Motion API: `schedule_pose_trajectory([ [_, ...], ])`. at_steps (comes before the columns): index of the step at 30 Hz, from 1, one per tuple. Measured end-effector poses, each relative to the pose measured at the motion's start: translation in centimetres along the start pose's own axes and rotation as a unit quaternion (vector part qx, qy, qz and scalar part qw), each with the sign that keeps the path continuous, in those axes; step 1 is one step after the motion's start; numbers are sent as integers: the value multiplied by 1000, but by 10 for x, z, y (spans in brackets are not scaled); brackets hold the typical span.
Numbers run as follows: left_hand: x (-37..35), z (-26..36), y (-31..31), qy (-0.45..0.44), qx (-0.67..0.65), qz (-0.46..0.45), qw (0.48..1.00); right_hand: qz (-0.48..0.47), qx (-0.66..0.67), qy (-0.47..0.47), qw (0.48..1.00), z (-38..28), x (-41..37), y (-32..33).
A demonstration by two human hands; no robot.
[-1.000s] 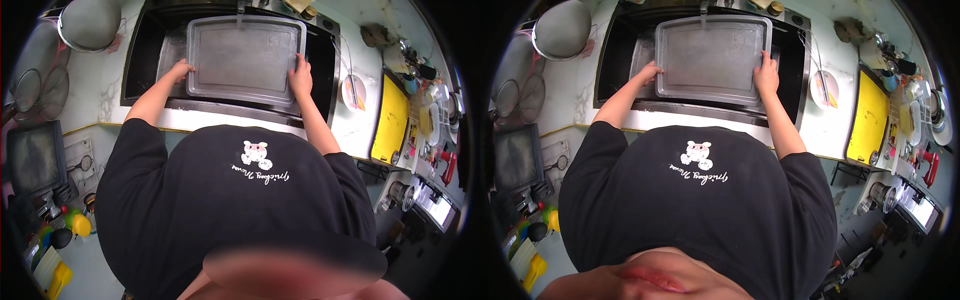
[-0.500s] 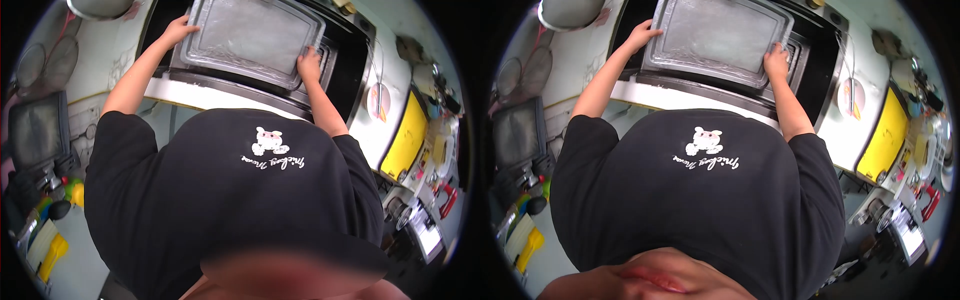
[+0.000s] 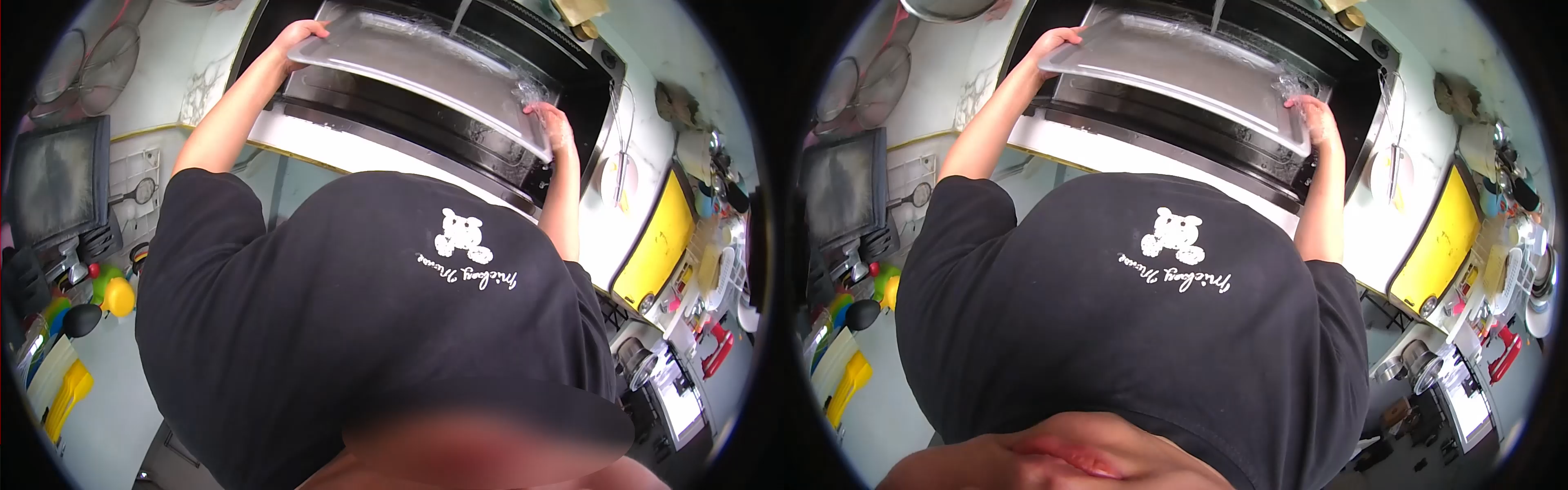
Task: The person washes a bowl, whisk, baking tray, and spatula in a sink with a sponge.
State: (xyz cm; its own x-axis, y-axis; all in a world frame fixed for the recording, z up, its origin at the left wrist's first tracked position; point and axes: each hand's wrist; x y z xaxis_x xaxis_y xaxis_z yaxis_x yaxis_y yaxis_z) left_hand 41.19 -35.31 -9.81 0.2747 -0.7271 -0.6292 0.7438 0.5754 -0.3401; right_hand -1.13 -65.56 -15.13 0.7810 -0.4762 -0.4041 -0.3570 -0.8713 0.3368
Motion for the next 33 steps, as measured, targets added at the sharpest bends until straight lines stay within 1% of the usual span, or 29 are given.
schedule_pose_trajectory([
  [1, 2, -1, -5, -10, -121, 1, 993, 43, -54, -20, 997, -30, -20, 9],
  [2, -1, 2, -14, -19, -141, -7, 990, -19, 78, -29, 996, -42, -30, 18],
  [3, 7, -2, -16, -49, -139, 37, 988, 37, 135, -20, 990, -63, -44, 12],
  [5, 7, 2, -24, -22, -182, -7, 983, 114, -48, 3, 992, -32, -38, 23],
  [6, 9, 3, -29, -21, -179, -13, 983, 173, -94, -20, 980, -24, -35, 23],
  [7, 12, 4, -36, -28, -170, 8, 985, 214, -133, 15, 968, -25, -36, 20],
  [8, 13, 4, -45, -35, -162, 29, 986, 278, -148, 131, 940, -28, -32, 13],
  [9, 13, 4, -53, -34, -160, 25, 986, 336, -162, 245, 895, -31, -27, 8],
  [10, 10, 8, -65, -51, -118, 36, 991, 357, -160, 215, 895, -29, -24, 4],
  [11, 10, 10, -74, -69, -75, 48, 994, 334, -124, 46, 933, -28, -24, 3],
  [12, 14, 9, -78, -68, -5, 51, 996, 325, -137, -2, 936, -28, -21, 2],
  [13, 47, -1, -52, -52, 17, 35, 998, 314, -150, -49, 936, -34, -19, -1],
  [15, 72, -9, -49, -21, 50, 64, 996, 326, -137, -93, 931, -15, -1, -6],
  [16, 74, -6, -56, 19, -6, 15, 1000, 329, -156, -118, 924, -11, 4, -8],
  [17, 77, -5, -64, 19, -5, 13, 1000, 332, -175, -143, 916, -6, 9, -8],
  [18, 80, -6, -74, 34, 30, 24, 999, 321, -171, -169, 916, -2, 14, -8],
  [19, 81, -5, -87, 47, 66, 36, 996, 323, -171, -170, 915, 1, 17, -7],
  [20, 84, -7, -95, 33, 142, 49, 988, 333, -163, -183, 911, 4, 19, -6],
  [21, 121, -25, -74, -11, 192, 36, 981, 343, -155, -196, 906, 6, 21, -5],
  [23, 170, -48, -52, -42, 242, 6, 969, 341, -145, -200, 907, 1, 20, 0],
  [24, 170, -51, -61, -23, 261, 89, 961, 347, -142, -198, 906, -5, 18, 1],
  [25, 163, -54, -73, -35, 272, 120, 954, 352, -139, -197, 905, -12, 15, 3],
  [27, 182, -73, -69, -69, 346, 160, 922, 364, -132, -188, 903, -32, 7, 4],
  [28, 181, -76, -75, -68, 346, 157, 922, 374, -123, -180, 901, -43, 3, 4],
  [29, 174, -83, -86, -96, 399, 199, 890, 377, -124, -183, 900, -54, -1, 4],
  [30, 169, -88, -95, -123, 450, 237, 852, 381, -139, -158, 900, -64, -5, 4],
  [31, 169, -92, -98, -123, 451, 231, 853, 387, -154, -134, 899, -75, -10, 4],
  [32, 171, -98, -101, -119, 439, 241, 858, 391, -155, -138, 897, -90, -16, 4],
  [33, 173, -103, -104, -114, 426, 250, 862, 371, -160, -129, 906, -107, -22, 4],
])
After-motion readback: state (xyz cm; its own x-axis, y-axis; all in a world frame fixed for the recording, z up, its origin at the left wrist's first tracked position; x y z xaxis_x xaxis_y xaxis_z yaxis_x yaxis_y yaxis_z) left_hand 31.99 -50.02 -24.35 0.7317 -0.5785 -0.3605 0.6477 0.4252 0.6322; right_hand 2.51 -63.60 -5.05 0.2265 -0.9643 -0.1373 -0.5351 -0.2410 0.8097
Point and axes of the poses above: each hand's wrist, its own x-axis towards the middle knuckle, its own y-axis out of the back of the hand, z = x × y, and after that the axes turned 5 degrees about -z, right-handed
